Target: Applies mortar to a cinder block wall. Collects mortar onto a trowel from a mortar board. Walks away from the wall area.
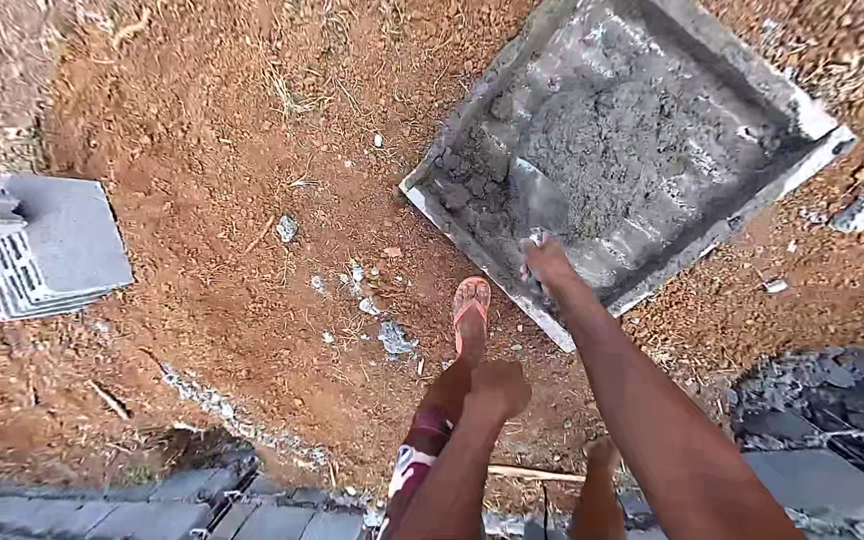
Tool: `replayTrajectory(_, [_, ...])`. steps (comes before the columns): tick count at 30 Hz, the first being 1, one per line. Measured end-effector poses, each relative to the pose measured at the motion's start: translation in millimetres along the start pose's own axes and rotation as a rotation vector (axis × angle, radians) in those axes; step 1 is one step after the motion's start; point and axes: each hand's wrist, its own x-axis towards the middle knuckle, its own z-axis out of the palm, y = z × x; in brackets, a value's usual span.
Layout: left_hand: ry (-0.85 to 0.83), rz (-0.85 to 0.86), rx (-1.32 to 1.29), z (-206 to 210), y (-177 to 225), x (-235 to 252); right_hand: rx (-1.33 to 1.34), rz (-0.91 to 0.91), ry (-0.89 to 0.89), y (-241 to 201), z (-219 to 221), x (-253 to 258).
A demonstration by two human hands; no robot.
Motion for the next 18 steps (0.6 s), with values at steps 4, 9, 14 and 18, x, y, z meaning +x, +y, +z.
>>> replayTrajectory(4, [0.253,0.019,-0.166,-62,-10,27,-0.166,0.051,0.060,-38,64,78])
replayTrajectory(9, [0.215,0.019,-0.226,-95,-34,32,-0.346,0.060,-0.022,-43,52,52])
replayTrajectory(14, [0.199,0.044,-0.248,-106,-29,34,-0.109,0.026,0.148,-111,12,87])
replayTrajectory(18, [0.202,0.088,-0.267,-101,-33,37,-0.261,0.107,0.166,-154,49,121])
